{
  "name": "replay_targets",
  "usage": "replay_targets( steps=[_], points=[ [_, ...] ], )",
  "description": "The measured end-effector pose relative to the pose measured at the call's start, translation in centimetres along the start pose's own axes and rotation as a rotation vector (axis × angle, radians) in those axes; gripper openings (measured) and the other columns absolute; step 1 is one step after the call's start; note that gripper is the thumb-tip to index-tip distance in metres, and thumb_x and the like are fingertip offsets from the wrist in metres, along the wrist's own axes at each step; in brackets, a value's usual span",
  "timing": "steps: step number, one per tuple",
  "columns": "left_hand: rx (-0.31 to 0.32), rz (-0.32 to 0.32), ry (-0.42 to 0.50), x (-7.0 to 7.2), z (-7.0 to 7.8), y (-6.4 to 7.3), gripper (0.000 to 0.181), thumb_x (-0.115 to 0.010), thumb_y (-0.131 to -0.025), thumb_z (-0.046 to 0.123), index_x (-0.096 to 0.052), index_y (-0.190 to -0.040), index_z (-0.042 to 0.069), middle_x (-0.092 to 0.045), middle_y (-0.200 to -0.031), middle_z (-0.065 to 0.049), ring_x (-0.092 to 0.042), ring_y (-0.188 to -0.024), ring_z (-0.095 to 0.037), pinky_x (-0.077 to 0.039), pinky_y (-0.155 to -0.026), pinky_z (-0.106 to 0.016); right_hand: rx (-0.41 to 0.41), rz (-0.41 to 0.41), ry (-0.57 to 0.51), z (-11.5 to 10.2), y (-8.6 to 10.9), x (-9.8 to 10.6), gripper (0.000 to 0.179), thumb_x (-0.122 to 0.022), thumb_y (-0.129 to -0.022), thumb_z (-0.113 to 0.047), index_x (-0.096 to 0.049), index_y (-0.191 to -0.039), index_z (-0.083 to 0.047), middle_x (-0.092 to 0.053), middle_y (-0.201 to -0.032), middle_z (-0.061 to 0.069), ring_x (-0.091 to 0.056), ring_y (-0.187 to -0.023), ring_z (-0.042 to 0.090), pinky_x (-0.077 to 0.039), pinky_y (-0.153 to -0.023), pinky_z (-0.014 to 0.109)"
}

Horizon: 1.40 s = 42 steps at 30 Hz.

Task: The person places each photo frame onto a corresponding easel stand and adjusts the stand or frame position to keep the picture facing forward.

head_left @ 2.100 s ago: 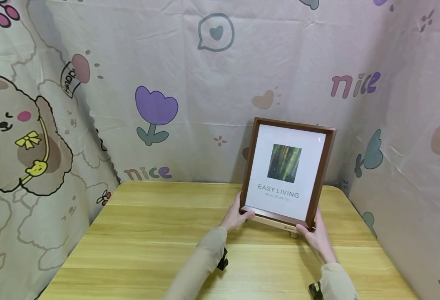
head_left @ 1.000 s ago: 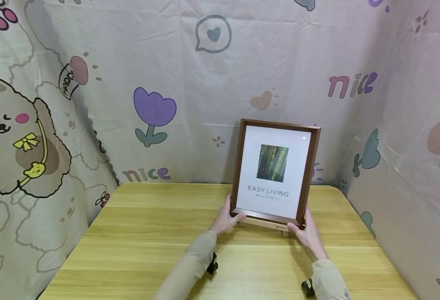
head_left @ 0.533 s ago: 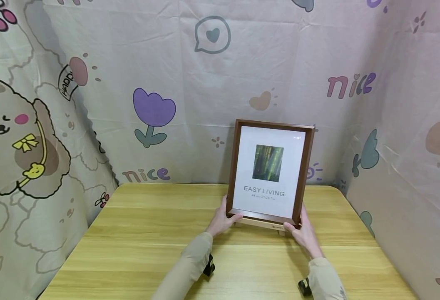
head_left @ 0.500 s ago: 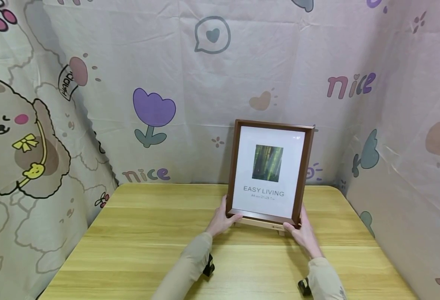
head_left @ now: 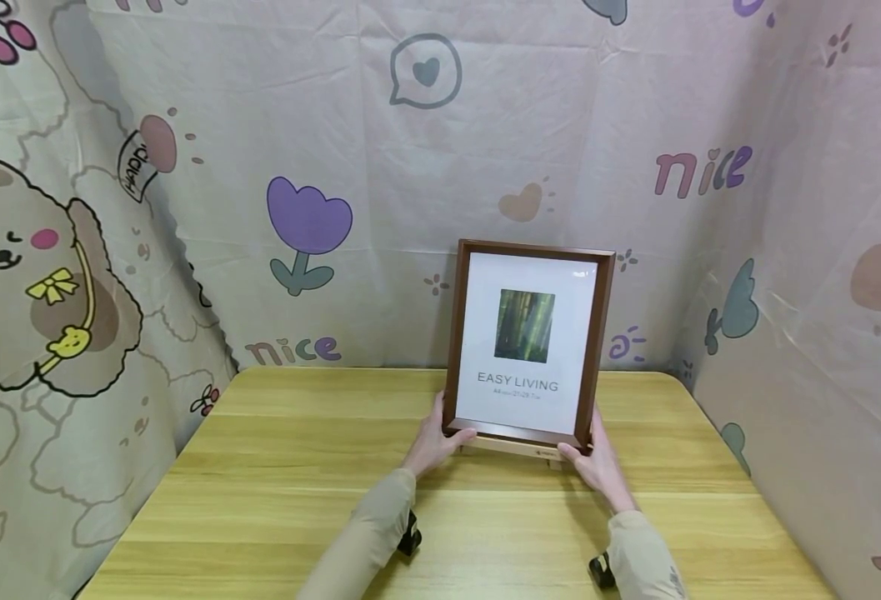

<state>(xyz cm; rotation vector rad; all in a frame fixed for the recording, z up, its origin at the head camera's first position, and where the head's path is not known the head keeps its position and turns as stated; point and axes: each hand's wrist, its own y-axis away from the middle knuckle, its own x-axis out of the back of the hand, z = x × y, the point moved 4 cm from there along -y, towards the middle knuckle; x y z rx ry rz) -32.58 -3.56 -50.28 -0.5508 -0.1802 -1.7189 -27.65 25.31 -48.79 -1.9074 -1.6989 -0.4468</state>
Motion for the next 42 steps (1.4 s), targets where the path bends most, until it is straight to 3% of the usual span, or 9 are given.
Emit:
replay_targets(
  steps=[13,26,42],
  points=[
    [0.016,0.029,-0.010,1.3,-0.6,0.6,0.097,-0.075,-0.091,0.032,-0.015,-0.158,-0.002,-0.040,-0.154,-0.033,-0.040,-0.143,-0.047,-0.032,-0.119,-0.063,-0.002,-0.030,0.007,-0.7,-0.4,-1.0,0.100,-0.069,-0.093,-0.009,0.003,-0.162,-0.009,-0.020,-0.161,0.035,-0.043,-0.134,0.058,-0.032,-0.116,0.067],
    [0.048,0.051,-0.037,2.4,-0.9,1.2,0.098,-0.075,-0.091,0.033,-0.014,-0.158,-0.004,-0.032,-0.157,-0.036,-0.035,-0.145,-0.050,-0.031,-0.119,-0.063,-0.004,-0.030,0.002,-1.2,-0.8,-2.1,0.099,-0.068,-0.092,-0.008,0.001,-0.163,-0.011,-0.024,-0.160,0.034,-0.040,-0.138,0.057,-0.028,-0.117,0.067],
    [0.032,0.094,-0.058,3.8,-1.5,1.9,0.099,-0.076,-0.090,0.032,-0.015,-0.156,-0.010,-0.032,-0.155,-0.039,-0.035,-0.144,-0.052,-0.032,-0.119,-0.063,0.014,-0.034,-0.017,-2.0,-1.2,-3.5,0.098,-0.069,-0.090,-0.004,-0.003,-0.162,-0.008,-0.023,-0.160,0.034,-0.044,-0.134,0.056,-0.034,-0.115,0.067]
  ],
)
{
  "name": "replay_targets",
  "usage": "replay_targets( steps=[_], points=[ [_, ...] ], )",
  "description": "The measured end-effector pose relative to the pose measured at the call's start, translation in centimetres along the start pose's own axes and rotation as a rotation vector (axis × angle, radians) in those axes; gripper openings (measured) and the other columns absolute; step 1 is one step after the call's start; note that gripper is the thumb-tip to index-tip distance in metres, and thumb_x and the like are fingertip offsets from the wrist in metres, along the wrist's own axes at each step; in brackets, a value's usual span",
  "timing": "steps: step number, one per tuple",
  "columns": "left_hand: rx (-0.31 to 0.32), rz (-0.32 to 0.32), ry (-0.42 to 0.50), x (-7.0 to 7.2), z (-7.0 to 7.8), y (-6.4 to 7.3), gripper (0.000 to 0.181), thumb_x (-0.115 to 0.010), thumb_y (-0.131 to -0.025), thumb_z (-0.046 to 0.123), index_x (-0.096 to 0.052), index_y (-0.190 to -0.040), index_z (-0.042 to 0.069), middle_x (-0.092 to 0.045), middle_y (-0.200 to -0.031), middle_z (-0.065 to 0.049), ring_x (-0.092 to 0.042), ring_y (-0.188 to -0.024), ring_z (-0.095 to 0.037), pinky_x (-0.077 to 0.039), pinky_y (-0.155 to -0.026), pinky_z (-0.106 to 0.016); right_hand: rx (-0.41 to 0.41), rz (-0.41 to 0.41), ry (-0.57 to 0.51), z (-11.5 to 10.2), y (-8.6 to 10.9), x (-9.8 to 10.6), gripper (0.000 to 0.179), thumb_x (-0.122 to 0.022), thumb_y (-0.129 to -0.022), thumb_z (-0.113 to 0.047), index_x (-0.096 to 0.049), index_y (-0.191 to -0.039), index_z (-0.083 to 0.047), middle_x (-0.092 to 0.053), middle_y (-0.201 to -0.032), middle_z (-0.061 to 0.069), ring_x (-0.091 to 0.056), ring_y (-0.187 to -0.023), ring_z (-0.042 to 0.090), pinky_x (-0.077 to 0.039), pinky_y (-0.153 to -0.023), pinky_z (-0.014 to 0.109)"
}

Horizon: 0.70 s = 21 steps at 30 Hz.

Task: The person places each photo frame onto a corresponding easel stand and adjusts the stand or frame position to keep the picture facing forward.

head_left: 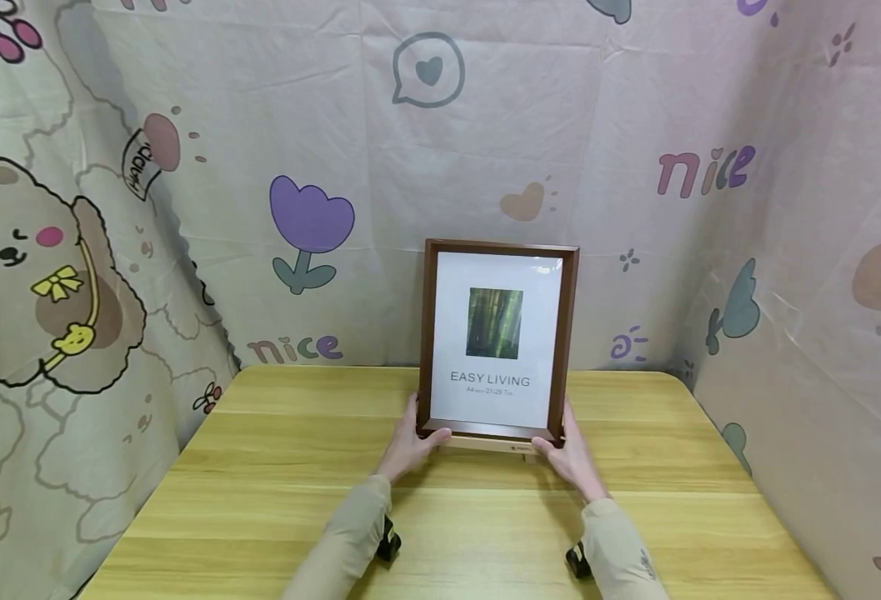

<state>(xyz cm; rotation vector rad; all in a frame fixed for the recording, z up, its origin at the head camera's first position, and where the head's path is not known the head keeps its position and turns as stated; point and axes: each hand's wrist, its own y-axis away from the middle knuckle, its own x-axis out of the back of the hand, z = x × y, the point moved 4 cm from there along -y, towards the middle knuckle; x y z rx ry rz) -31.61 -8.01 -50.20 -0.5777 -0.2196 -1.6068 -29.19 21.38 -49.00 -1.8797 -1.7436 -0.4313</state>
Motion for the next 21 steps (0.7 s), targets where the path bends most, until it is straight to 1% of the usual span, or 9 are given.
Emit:
replay_targets(
  steps=[5,8,14,18,21],
  points=[
    [0.009,0.002,-0.004,0.4,-0.2,0.2,0.101,-0.077,-0.090,0.034,-0.014,-0.155,-0.011,-0.028,-0.157,-0.038,-0.033,-0.145,-0.053,-0.031,-0.119,-0.064,0.008,0.001,-0.003,-0.3,-0.2,-0.4,0.097,-0.069,-0.090,-0.004,-0.003,-0.162,-0.008,-0.024,-0.160,0.034,-0.044,-0.134,0.057,-0.033,-0.115,0.067],
    [0.033,0.003,0.005,0.7,-0.2,0.3,0.101,-0.076,-0.090,0.034,-0.014,-0.157,-0.008,-0.027,-0.159,-0.036,-0.032,-0.146,-0.052,-0.030,-0.119,-0.064,0.013,-0.003,-0.006,-0.6,-0.2,-0.6,0.097,-0.069,-0.091,-0.004,-0.004,-0.162,-0.008,-0.027,-0.159,0.035,-0.045,-0.133,0.057,-0.034,-0.115,0.066],
    [0.027,0.019,0.001,1.1,-0.5,0.6,0.097,-0.076,-0.090,0.032,-0.016,-0.157,-0.006,-0.033,-0.157,-0.035,-0.035,-0.145,-0.051,-0.031,-0.119,-0.064,0.019,-0.012,-0.025,-0.8,-0.2,-1.1,0.095,-0.068,-0.091,-0.002,-0.006,-0.162,-0.006,-0.034,-0.155,0.037,-0.049,-0.131,0.055,-0.037,-0.114,0.064],
    [0.022,0.023,-0.005,1.4,-0.7,0.7,0.097,-0.076,-0.090,0.033,-0.017,-0.156,-0.005,-0.035,-0.155,-0.036,-0.036,-0.144,-0.051,-0.031,-0.119,-0.064,0.025,-0.016,-0.029,-0.9,-0.3,-1.4,0.095,-0.069,-0.091,-0.004,-0.006,-0.162,-0.008,-0.031,-0.157,0.035,-0.046,-0.134,0.055,-0.034,-0.116,0.065],
    [0.031,0.023,-0.003,1.6,-0.8,0.8,0.097,-0.076,-0.090,0.033,-0.016,-0.157,-0.006,-0.033,-0.156,-0.036,-0.035,-0.144,-0.051,-0.030,-0.119,-0.064,0.033,-0.017,-0.029,-1.0,-0.4,-1.5,0.095,-0.069,-0.091,-0.004,-0.007,-0.163,-0.010,-0.030,-0.158,0.034,-0.044,-0.136,0.055,-0.032,-0.117,0.066]
  ],
)
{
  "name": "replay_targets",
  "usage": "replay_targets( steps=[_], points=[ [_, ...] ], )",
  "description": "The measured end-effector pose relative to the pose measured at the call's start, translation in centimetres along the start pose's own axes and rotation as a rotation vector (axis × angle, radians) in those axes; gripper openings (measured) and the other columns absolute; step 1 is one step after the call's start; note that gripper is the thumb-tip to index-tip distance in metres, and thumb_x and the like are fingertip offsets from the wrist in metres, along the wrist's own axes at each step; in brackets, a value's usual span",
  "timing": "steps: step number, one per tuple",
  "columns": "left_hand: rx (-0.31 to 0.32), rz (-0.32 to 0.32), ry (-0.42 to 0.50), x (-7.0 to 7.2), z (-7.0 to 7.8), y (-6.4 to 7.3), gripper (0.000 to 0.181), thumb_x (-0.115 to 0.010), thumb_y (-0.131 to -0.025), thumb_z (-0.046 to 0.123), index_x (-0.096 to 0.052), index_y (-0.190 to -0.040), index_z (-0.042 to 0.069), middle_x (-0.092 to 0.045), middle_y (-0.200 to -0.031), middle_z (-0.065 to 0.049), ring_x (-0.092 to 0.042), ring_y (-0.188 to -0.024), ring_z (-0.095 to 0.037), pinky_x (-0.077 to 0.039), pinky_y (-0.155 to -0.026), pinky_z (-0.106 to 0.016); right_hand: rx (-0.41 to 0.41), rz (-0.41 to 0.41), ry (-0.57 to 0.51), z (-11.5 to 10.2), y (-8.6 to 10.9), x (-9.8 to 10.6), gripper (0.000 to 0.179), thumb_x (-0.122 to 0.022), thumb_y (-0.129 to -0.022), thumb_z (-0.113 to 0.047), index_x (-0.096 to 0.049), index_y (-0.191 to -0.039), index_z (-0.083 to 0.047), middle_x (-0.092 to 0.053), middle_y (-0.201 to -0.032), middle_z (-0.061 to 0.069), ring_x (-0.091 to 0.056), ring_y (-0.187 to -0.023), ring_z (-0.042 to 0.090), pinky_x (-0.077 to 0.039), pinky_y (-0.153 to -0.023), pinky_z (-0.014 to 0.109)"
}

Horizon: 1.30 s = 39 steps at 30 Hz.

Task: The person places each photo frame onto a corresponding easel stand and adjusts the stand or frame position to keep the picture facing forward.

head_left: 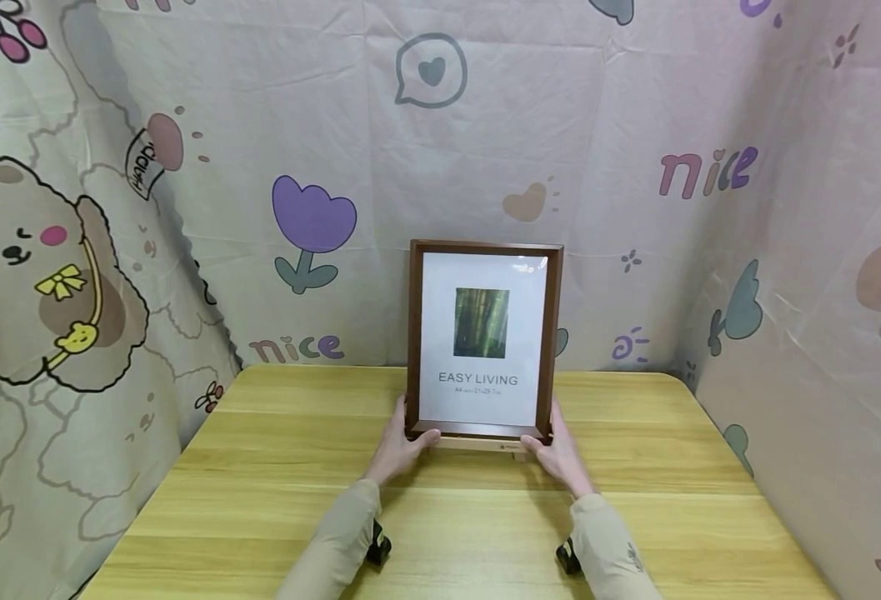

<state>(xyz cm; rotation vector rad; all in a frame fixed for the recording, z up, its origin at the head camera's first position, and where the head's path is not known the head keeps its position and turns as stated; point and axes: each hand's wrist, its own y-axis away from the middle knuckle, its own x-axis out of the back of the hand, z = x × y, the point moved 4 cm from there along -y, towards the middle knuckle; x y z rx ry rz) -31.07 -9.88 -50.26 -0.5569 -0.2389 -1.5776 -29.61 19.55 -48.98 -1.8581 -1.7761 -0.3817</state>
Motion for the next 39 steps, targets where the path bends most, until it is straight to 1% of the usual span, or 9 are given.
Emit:
replay_targets(
  steps=[2,8,11,17,22,27,30,36,39],
  points=[
    [0.011,-0.001,0.002,0.1,-0.1,0.1,0.098,-0.075,-0.091,0.034,-0.015,-0.157,-0.005,-0.032,-0.157,-0.035,-0.033,-0.145,-0.051,-0.029,-0.120,-0.064,0.007,0.003,0.000,0.0,-0.1,-0.1,0.095,-0.069,-0.091,-0.004,-0.008,-0.163,-0.010,-0.029,-0.159,0.033,-0.044,-0.137,0.054,-0.032,-0.117,0.065],
    [0.011,0.013,0.000,0.4,-0.1,0.2,0.098,-0.076,-0.090,0.033,-0.015,-0.157,-0.004,-0.032,-0.157,-0.035,-0.034,-0.145,-0.052,-0.029,-0.119,-0.065,0.009,0.000,-0.006,-0.3,-0.2,-0.4,0.095,-0.069,-0.091,-0.003,-0.008,-0.163,-0.011,-0.031,-0.159,0.033,-0.041,-0.139,0.053,-0.030,-0.119,0.064],
    [0.013,0.017,-0.008,0.5,-0.1,0.3,0.099,-0.076,-0.090,0.033,-0.015,-0.157,-0.006,-0.031,-0.157,-0.037,-0.034,-0.144,-0.053,-0.030,-0.118,-0.066,0.013,0.001,-0.013,-0.4,-0.3,-0.6,0.095,-0.069,-0.090,-0.002,-0.009,-0.163,-0.012,-0.032,-0.158,0.033,-0.040,-0.141,0.052,-0.029,-0.119,0.064],
    [0.023,0.024,-0.002,0.8,-0.1,0.5,0.099,-0.075,-0.090,0.034,-0.014,-0.158,-0.005,-0.027,-0.159,-0.036,-0.031,-0.145,-0.054,-0.027,-0.119,-0.067,0.015,-0.005,-0.018,-0.6,-0.3,-0.8,0.095,-0.069,-0.090,-0.002,-0.009,-0.163,-0.010,-0.032,-0.158,0.033,-0.043,-0.138,0.053,-0.031,-0.118,0.064],
    [-0.002,0.043,0.007,1.0,-0.1,0.5,0.097,-0.077,-0.090,0.031,-0.016,-0.157,-0.005,-0.032,-0.156,-0.037,-0.034,-0.144,-0.054,-0.029,-0.119,-0.066,0.009,-0.011,-0.017,-0.6,-0.4,-1.0,0.095,-0.070,-0.090,-0.002,-0.009,-0.163,-0.010,-0.037,-0.154,0.035,-0.049,-0.133,0.053,-0.034,-0.116,0.064],
    [-0.027,0.058,0.018,1.2,-0.2,0.5,0.095,-0.077,-0.089,0.029,-0.018,-0.156,-0.005,-0.037,-0.154,-0.036,-0.038,-0.142,-0.052,-0.031,-0.119,-0.064,0.003,-0.017,-0.012,-0.6,-0.5,-1.2,0.096,-0.070,-0.090,-0.004,-0.008,-0.163,-0.012,-0.036,-0.155,0.034,-0.048,-0.134,0.052,-0.034,-0.116,0.064],
    [-0.019,0.052,0.009,1.3,-0.2,0.7,0.096,-0.077,-0.090,0.030,-0.017,-0.157,-0.005,-0.036,-0.155,-0.036,-0.037,-0.143,-0.052,-0.031,-0.119,-0.064,0.002,-0.019,-0.007,-0.6,-0.5,-1.2,0.095,-0.070,-0.091,-0.005,-0.008,-0.163,-0.012,-0.038,-0.154,0.034,-0.049,-0.133,0.052,-0.034,-0.116,0.064],
    [0.021,0.038,-0.009,1.3,-0.4,0.7,0.099,-0.076,-0.090,0.033,-0.015,-0.157,-0.005,-0.028,-0.159,-0.036,-0.032,-0.144,-0.054,-0.030,-0.118,-0.067,0.009,-0.023,-0.012,-0.7,-0.6,-1.3,0.096,-0.070,-0.091,-0.005,-0.007,-0.163,-0.014,-0.040,-0.152,0.035,-0.047,-0.135,0.053,-0.033,-0.117,0.065],
    [0.019,0.039,-0.009,1.3,-0.4,0.7,0.099,-0.076,-0.090,0.033,-0.015,-0.157,-0.005,-0.028,-0.159,-0.035,-0.033,-0.144,-0.054,-0.030,-0.118,-0.067,0.011,-0.022,-0.025,-0.7,-0.7,-1.3,0.096,-0.069,-0.091,-0.004,-0.007,-0.163,-0.015,-0.041,-0.152,0.035,-0.046,-0.136,0.053,-0.033,-0.117,0.065]
  ],
)
